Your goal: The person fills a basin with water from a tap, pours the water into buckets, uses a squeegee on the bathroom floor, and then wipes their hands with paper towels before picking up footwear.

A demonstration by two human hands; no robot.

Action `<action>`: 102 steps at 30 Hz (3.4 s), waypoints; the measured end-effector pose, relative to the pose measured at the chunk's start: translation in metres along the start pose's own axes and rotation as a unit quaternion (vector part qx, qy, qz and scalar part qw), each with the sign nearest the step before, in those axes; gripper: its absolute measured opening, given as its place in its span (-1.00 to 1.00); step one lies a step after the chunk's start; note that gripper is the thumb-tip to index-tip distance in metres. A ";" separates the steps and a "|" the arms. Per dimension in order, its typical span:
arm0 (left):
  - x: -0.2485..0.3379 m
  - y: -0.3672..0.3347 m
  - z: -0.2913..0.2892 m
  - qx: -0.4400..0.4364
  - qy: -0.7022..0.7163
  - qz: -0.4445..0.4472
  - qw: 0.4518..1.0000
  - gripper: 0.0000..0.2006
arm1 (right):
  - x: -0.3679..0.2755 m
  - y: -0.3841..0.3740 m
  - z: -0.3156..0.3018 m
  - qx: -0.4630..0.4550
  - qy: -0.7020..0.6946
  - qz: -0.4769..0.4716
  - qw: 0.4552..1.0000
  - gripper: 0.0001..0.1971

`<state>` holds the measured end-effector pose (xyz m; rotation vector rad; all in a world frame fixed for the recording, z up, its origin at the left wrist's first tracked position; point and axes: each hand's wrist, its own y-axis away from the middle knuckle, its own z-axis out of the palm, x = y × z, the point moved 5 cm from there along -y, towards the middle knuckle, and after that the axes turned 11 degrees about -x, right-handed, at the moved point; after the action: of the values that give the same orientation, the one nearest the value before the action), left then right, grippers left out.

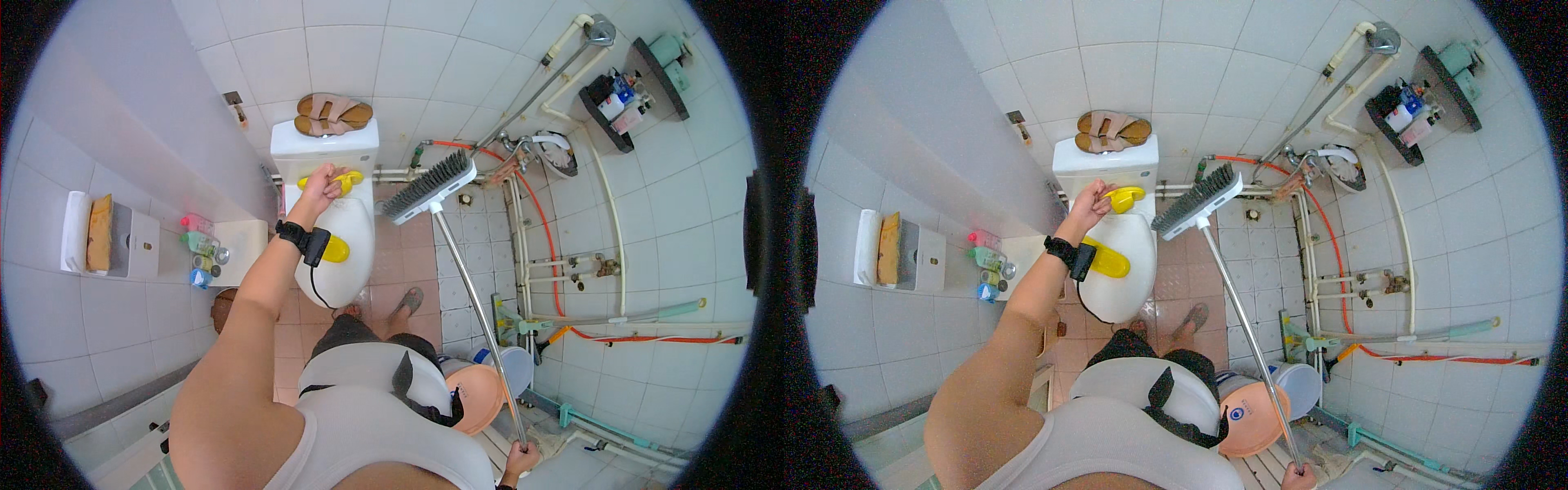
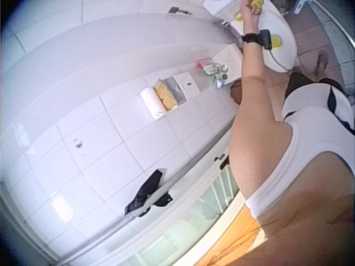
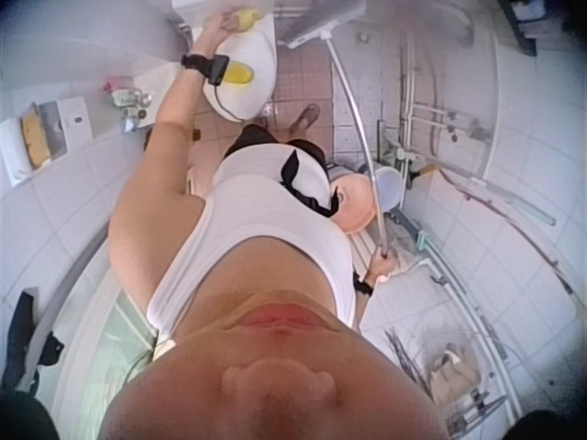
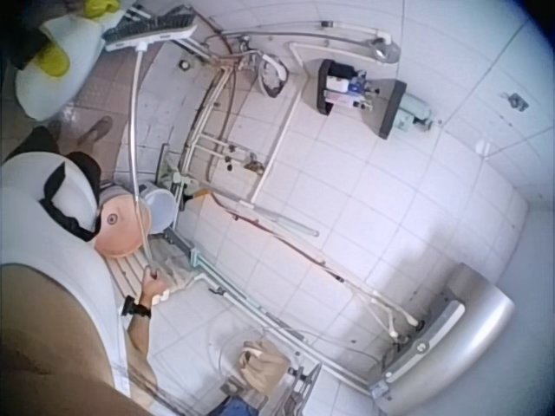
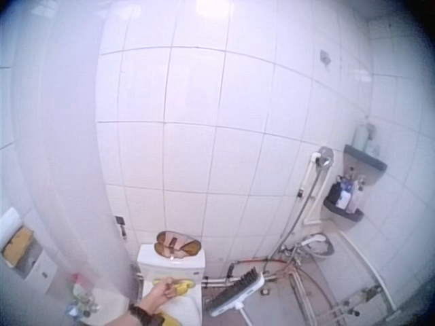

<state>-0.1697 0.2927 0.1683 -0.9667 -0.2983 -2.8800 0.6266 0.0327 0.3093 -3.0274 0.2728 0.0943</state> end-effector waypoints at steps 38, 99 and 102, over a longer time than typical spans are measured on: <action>-0.048 -0.011 0.017 0.164 -0.715 0.167 0.659 -0.59 | -0.014 0.004 0.004 -0.016 -0.040 -0.016 0.999 -0.73; -0.086 -0.044 0.049 0.026 -0.513 -0.150 0.845 -0.47 | -0.013 0.005 0.005 -0.006 -0.025 0.009 1.000 -0.73; -0.080 -0.052 0.044 -0.003 -0.600 -0.063 0.798 -0.54 | -0.005 0.010 0.011 -0.002 -0.034 0.016 0.999 -0.72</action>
<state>-0.0879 0.3542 0.1461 -2.6945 -0.4046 -1.8772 0.6188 0.0249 0.2983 -3.0168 0.3143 0.1999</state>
